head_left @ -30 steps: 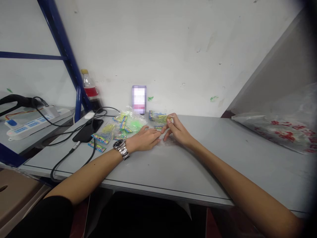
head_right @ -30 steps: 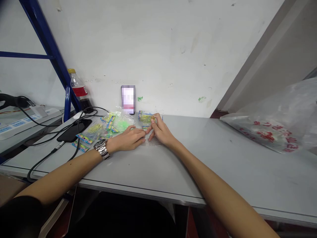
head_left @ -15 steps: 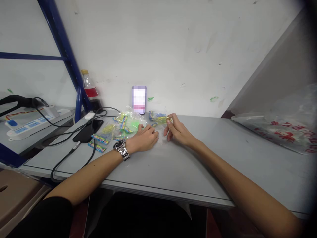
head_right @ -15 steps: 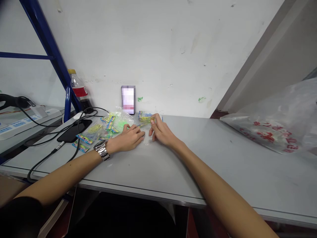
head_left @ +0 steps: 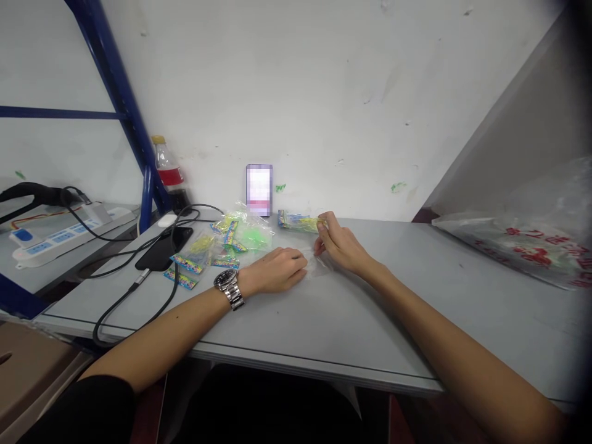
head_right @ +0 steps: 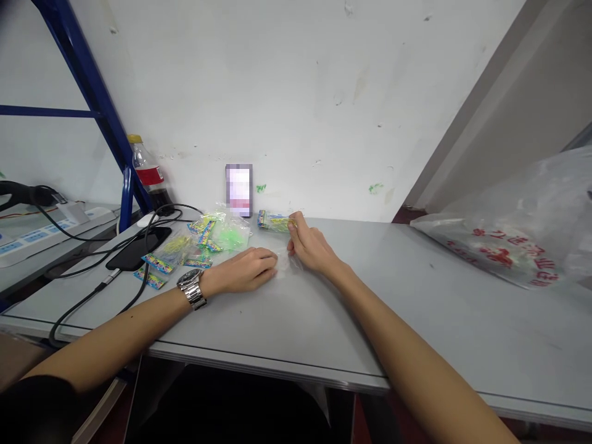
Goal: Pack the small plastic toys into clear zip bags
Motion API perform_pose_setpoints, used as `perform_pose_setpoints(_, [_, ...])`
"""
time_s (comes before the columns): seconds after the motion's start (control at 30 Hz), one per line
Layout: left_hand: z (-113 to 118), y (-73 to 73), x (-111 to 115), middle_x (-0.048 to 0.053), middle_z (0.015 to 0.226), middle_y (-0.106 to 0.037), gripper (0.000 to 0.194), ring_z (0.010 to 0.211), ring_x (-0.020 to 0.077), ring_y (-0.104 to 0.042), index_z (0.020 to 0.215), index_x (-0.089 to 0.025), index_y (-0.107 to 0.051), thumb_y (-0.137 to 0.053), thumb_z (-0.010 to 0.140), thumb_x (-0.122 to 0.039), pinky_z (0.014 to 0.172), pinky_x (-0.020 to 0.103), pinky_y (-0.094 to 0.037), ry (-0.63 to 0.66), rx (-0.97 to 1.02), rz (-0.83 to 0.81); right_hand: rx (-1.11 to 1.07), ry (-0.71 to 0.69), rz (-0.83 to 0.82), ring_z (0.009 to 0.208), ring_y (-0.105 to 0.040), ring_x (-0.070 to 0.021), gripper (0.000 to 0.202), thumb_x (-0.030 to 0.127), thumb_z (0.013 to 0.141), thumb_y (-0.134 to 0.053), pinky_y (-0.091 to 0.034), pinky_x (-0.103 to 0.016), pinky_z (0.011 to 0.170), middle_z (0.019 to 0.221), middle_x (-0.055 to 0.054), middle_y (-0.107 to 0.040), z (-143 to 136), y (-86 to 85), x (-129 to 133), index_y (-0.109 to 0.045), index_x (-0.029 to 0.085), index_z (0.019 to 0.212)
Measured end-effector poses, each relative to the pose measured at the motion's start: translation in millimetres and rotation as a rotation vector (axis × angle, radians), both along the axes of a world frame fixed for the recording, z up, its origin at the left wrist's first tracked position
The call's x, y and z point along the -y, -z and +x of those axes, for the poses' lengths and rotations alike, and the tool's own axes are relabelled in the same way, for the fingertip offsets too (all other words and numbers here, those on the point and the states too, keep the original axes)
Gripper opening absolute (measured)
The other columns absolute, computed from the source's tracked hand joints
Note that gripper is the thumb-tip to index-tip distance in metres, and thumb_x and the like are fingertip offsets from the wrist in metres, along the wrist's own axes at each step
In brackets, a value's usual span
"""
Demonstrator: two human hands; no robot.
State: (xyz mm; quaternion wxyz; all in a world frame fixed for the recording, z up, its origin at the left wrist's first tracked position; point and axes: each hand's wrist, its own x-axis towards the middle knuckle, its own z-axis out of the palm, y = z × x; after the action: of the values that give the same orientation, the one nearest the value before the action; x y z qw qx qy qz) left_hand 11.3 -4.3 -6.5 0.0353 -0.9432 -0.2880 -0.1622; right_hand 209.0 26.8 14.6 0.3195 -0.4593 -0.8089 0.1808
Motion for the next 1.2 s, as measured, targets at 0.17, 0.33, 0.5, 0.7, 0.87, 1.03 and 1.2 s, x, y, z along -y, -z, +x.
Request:
perform_pose_setpoints(0.17, [-1,-4.6,-2,0.007,0.077,-0.058,0.030,0.074,0.0198,-0.053,0.077,-0.015,-0.055,-0.041,0.097,-0.031,0.068,0.032,-0.040,-0.144,-0.007,-0.063,-0.068,-0.059,-0.049,0.065,-0.067,-0.0222,0.035,0.058,0.095,-0.024,-0.046,-0.037,0.074,0.068,0.000,-0.065,-4,2.7,0,-0.034,0.026,0.104])
perform_pose_setpoints(0.33, [0,2.4,-4,0.008,0.084,-0.057,0.024,0.082,0.0218,-0.053,0.089,-0.013,-0.057,-0.053,0.092,-0.035,0.074,0.034,-0.044,-0.233,0.113,-0.114,-0.185,-0.092,-0.135,0.066,-0.069,-0.0223,0.038,0.063,0.092,-0.029,-0.048,-0.037,0.074,0.071,0.000,-0.066,-8,4.6,2,-0.033,0.026,0.099])
perform_pose_setpoints(0.5, [-1,11.6,-9,0.011,0.100,-0.053,0.036,0.099,0.0241,-0.052,0.101,-0.012,-0.062,-0.054,0.089,-0.045,0.090,0.038,-0.045,-0.240,0.225,-0.233,-0.235,-0.097,-0.180,0.067,-0.070,-0.0223,0.039,0.064,0.091,-0.030,-0.049,-0.037,0.076,0.071,0.000,-0.066,-7,5.7,1,-0.032,0.026,0.099])
perform_pose_setpoints(0.7, [-3,11.0,-12,0.010,0.097,-0.056,0.025,0.096,0.0221,-0.054,0.091,-0.015,-0.069,-0.054,0.090,-0.035,0.092,0.037,-0.045,-0.228,0.285,-0.265,-0.236,-0.088,-0.210,0.067,-0.071,-0.0216,0.036,0.061,0.093,-0.031,-0.049,-0.037,0.077,0.069,0.002,-0.066,-7,4.3,1,-0.031,0.026,0.095])
perform_pose_setpoints(0.87, [-1,12.4,-14,0.009,0.084,-0.060,0.027,0.088,0.0203,-0.056,0.076,-0.015,-0.067,-0.048,0.092,-0.022,0.086,0.035,-0.046,-0.210,0.307,-0.167,-0.299,-0.062,-0.264,0.062,-0.069,-0.0200,0.030,0.055,0.094,-0.035,-0.051,-0.037,0.074,0.063,0.004,-0.065,-8,2.7,1,-0.030,0.026,0.092])
perform_pose_setpoints(1.03, [-1,14.1,-17,0.008,0.085,-0.059,0.024,0.083,0.0198,-0.056,0.078,-0.014,-0.060,-0.043,0.092,-0.020,0.079,0.034,-0.046,-0.275,0.362,-0.121,-0.448,-0.028,-0.381,0.056,-0.067,-0.0173,0.020,0.041,0.095,-0.038,-0.053,-0.035,0.070,0.056,0.005,-0.061,-12,-2.8,3,-0.031,0.024,0.085])
perform_pose_setpoints(1.2, [-1,14.1,-16,0.006,0.082,-0.055,0.018,0.078,0.0188,-0.053,0.078,-0.016,-0.052,-0.041,0.092,-0.019,0.073,0.033,-0.044,-0.309,0.421,-0.090,-0.654,0.100,-0.510,0.056,-0.066,-0.0153,0.016,0.022,0.087,-0.045,-0.056,-0.032,0.066,0.058,0.004,-0.053,-14,-5.8,1,-0.038,0.021,0.073])
